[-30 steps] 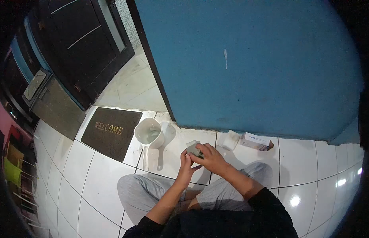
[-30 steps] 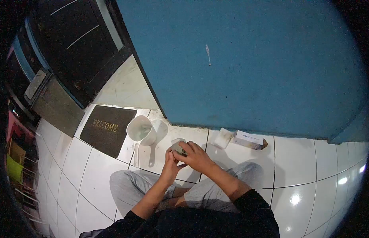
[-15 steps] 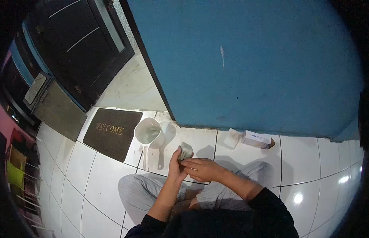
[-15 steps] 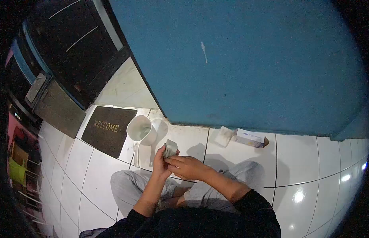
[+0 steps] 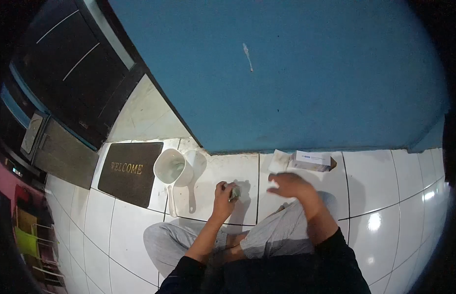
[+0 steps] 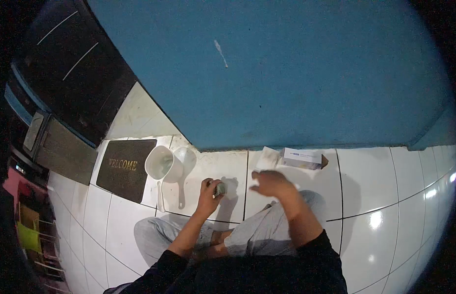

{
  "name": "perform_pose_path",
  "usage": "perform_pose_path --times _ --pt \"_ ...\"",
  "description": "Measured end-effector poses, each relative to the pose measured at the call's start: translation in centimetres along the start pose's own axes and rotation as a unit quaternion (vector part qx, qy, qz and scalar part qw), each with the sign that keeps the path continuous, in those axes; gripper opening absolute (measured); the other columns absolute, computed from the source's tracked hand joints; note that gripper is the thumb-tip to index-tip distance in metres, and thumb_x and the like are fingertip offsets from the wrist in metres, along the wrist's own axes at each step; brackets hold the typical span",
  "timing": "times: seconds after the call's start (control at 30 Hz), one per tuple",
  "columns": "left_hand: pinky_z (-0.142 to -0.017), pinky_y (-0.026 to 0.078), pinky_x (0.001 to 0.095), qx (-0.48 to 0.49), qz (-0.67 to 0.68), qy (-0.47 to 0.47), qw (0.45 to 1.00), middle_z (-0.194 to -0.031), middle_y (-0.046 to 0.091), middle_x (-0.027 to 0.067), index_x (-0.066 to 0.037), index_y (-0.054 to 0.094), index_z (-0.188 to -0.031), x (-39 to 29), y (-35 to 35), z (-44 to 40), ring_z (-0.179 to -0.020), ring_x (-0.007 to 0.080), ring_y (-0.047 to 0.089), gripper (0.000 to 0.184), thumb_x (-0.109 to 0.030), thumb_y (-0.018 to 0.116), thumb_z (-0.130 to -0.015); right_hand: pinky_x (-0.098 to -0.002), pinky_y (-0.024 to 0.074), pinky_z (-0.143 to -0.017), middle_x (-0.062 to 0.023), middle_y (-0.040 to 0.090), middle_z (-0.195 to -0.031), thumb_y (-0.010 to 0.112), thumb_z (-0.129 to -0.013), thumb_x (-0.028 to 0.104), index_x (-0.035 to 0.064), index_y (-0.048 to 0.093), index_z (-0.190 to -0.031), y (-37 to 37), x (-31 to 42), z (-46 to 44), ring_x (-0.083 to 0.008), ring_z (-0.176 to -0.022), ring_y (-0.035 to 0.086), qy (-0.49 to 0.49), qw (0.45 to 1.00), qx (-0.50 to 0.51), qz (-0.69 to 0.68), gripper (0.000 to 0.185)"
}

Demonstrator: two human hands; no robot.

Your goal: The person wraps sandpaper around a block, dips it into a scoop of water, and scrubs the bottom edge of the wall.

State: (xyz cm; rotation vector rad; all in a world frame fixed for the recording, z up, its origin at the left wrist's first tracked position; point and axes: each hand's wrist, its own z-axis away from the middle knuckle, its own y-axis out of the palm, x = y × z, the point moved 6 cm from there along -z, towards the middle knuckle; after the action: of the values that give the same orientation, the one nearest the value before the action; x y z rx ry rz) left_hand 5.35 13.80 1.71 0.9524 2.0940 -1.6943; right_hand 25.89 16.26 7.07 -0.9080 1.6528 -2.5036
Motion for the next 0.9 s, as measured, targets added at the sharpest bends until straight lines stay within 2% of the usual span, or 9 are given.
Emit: perform_pose_path --times 0.07,0.13,0.17,0.33,0.47,0.6,0.67,0.8,0.9 --pt "-0.084 0.038 0.0380 0.021 0.003 -0.042 0.999 -0.109 0.041 0.0188 -0.013 0.050 -0.107 0.1 1.6 -1.0 -0.097 0.0362 0.044 0.048 -0.002 0.064 -0.062 -0.0388 0.0424 -0.072 -0.0177 0.057 -0.091 0.054 -0.078 0.031 0.0053 0.050 -0.099 -2.8 -1.3 0.2 -0.0318 -0.085 0.055 -0.031 0.990 -0.123 -0.065 0.034" --pt "-0.084 0.038 0.0382 0.068 -0.040 -0.015 0.997 -0.109 0.042 0.0194 -0.013 0.050 -0.109 -0.2 3.6 -2.4 -0.100 0.0363 0.042 0.045 -0.003 0.061 -0.066 -0.0380 0.0429 -0.071 -0.0172 0.058 -0.092 0.054 -0.079 0.030 0.0047 0.050 -0.098 -4.3 -1.9 0.4 -0.0315 -0.084 0.056 -0.004 0.985 -0.161 -0.062 0.033" --pt "-0.080 0.041 0.0392 0.049 -0.062 0.026 0.997 -0.107 0.043 0.0185 -0.015 0.051 -0.110 -0.3 4.3 -3.1 -0.098 0.0355 0.042 0.045 -0.005 0.059 -0.067 -0.0380 0.0429 -0.071 -0.0172 0.058 -0.092 0.054 -0.079 0.030 0.0047 0.050 -0.098 -4.1 -2.3 0.2 -0.0315 -0.084 0.056 0.002 0.985 -0.160 -0.065 0.033" --pt "-0.075 0.042 0.0395 0.082 -0.085 0.013 0.993 -0.100 0.044 0.0151 -0.015 0.051 -0.109 -1.3 7.0 -7.0 -0.090 0.0331 0.044 0.047 -0.007 0.063 -0.065 -0.0361 0.0443 -0.069 -0.0156 0.059 -0.090 0.053 -0.080 0.030 0.0046 0.050 -0.098 -3.1 -1.8 -0.8 -0.0300 -0.080 0.058 -0.040 0.987 -0.068 -0.142 0.031" --pt "-0.074 0.044 0.0390 0.067 -0.152 0.012 0.986 -0.097 0.045 0.0130 -0.016 0.051 -0.109 -0.5 8.4 -10.4 -0.086 0.0325 0.046 0.047 -0.010 0.064 -0.064 -0.0356 0.0444 -0.069 -0.0153 0.059 -0.090 0.053 -0.080 0.029 0.0047 0.050 -0.097 -3.0 -2.0 -1.9 -0.0293 -0.081 0.058 -0.061 0.984 -0.087 -0.145 0.030" --pt "-0.072 0.045 0.0395 0.054 -0.127 0.035 0.990 -0.096 0.046 0.0130 -0.014 0.051 -0.108 -0.4 8.4 -13.0 -0.087 0.0327 0.046 0.048 -0.010 0.067 -0.062 -0.0359 0.0444 -0.069 -0.0149 0.058 -0.091 0.052 -0.080 0.028 0.0047 0.050 -0.097 -3.4 -2.5 -2.2 -0.0293 -0.082 0.057 -0.063 0.983 -0.096 -0.146 0.028" --pt "-0.071 0.045 0.0397 0.071 -0.132 0.053 0.987 -0.095 0.046 0.0127 -0.014 0.051 -0.109 -0.3 8.7 -13.2 -0.089 0.0328 0.047 0.051 -0.009 0.068 -0.061 -0.0356 0.0448 -0.069 -0.0150 0.058 -0.092 0.052 -0.080 0.027 0.0046 0.049 -0.097 -3.3 -2.7 -2.0 -0.0285 -0.081 0.057 -0.073 0.982 -0.110 -0.138 0.029" --pt "-0.075 0.044 0.0384 0.168 -0.182 0.015 0.969 -0.096 0.044 0.0147 -0.015 0.051 -0.111 -0.4 8.7 -10.1 -0.088 0.0327 0.048 0.056 -0.014 0.070 -0.059 -0.0351 0.0455 -0.069 -0.0147 0.057 -0.094 0.052 -0.081 0.026 0.0042 0.049 -0.098 -4.7 -2.8 -0.8 -0.0268 -0.080 0.058 -0.053 0.975 -0.142 -0.165 0.028" --pt "-0.076 0.044 0.0385 0.171 -0.179 0.035 0.968 -0.097 0.044 0.0154 -0.013 0.049 -0.113 0.1 9.2 -10.6 -0.089 0.0334 0.048 0.058 -0.016 0.071 -0.060 -0.0347 0.0458 -0.068 -0.0144 0.057 -0.096 0.052 -0.081 0.025 0.0042 0.049 -0.099 -5.6 -3.4 -0.5 -0.0260 -0.079 0.059 -0.034 0.971 -0.163 -0.170 0.028"
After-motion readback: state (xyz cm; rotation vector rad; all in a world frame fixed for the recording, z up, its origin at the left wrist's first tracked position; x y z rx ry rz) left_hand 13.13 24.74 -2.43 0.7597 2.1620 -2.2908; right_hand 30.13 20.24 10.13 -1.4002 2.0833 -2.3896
